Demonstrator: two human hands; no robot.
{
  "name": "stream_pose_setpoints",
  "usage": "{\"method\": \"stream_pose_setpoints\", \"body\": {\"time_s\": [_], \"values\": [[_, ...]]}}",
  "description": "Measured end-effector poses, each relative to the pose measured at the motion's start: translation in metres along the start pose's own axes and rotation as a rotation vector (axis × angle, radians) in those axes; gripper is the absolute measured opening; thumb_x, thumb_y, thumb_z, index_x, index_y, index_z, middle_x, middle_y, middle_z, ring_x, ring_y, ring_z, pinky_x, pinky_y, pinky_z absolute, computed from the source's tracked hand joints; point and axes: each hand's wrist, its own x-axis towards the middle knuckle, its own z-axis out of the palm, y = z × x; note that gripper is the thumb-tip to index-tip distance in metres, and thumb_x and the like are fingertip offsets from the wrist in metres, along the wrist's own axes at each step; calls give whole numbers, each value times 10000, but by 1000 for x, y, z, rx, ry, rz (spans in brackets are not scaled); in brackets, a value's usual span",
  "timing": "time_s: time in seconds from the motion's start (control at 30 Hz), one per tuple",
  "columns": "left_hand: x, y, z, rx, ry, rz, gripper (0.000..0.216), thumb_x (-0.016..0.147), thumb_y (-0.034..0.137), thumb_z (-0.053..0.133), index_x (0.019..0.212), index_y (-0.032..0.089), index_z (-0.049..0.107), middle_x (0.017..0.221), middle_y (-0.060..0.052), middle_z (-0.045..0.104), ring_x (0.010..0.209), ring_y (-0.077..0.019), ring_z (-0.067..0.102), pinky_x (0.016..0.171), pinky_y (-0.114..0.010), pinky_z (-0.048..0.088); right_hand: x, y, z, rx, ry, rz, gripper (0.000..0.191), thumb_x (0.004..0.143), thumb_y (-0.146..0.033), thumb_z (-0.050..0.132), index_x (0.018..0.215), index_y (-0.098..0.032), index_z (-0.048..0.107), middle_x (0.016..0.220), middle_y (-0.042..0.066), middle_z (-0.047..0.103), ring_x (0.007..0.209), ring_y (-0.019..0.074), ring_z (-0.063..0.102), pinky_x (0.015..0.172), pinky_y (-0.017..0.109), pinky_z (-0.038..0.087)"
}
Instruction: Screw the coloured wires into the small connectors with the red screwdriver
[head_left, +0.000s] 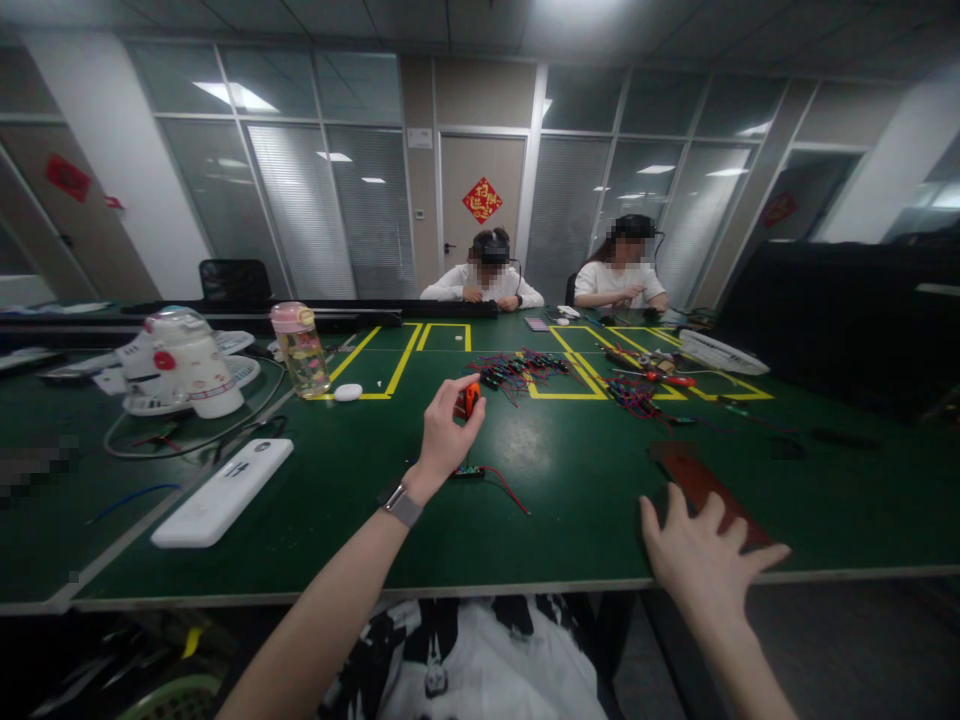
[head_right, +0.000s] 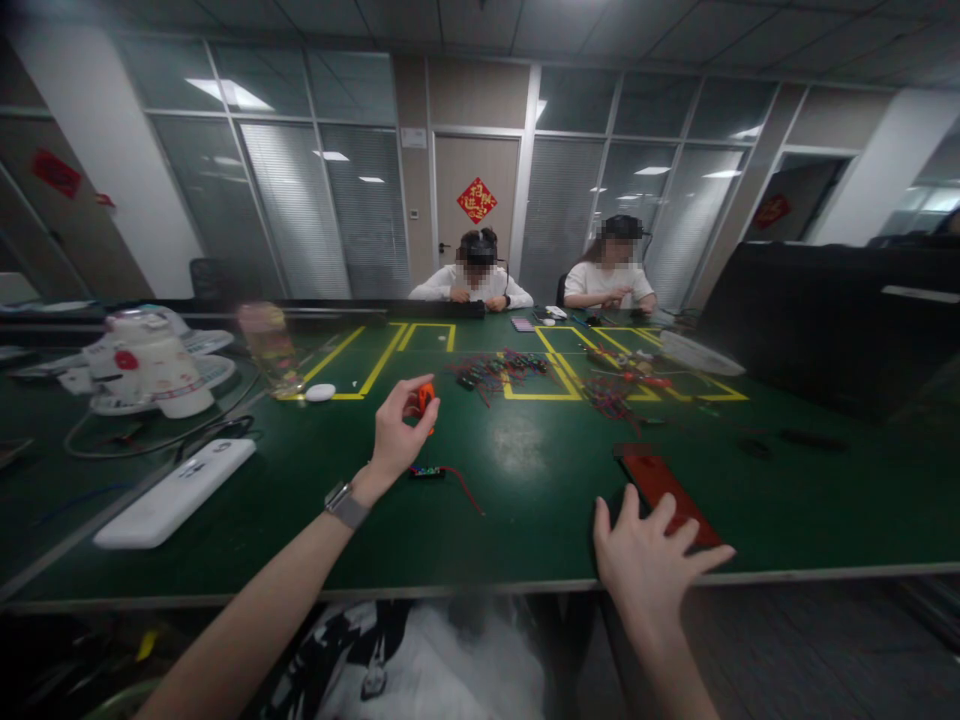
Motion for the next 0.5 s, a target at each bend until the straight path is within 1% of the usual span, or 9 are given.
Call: {"method": "stream_pose_setpoints", "body": {"time_s": [0.23,0.43,0.5], "values": [[0,0,0,-1,6,2,299,871,226,560,1168,198,550,917,-32,572,726,-107,561,618,-216,519,-1,-1,-3,-8,10,-13,513,910,-456,355,1226,-143,612,1245,255,515,1075,455,508,914,709,211],[-1,-1,2,9,27,13,297,866,235,564,1160,200,559,907,-30,582,726,-107,566,624,-215,517,-4,-2,-4,-18,90,-25,489,903,-426,386,1213,-123,613,1216,261,527,1065,440,499,881,702,242],[-1,-1,1,11,25,9,298,866,236,564,1161,199,558,911,-33,583,723,-109,565,621,-218,517,-4,-2,-4,-29,89,-34,485,898,-437,394,1192,-130,627,1187,251,546,1045,440,509,872,702,251]]}}
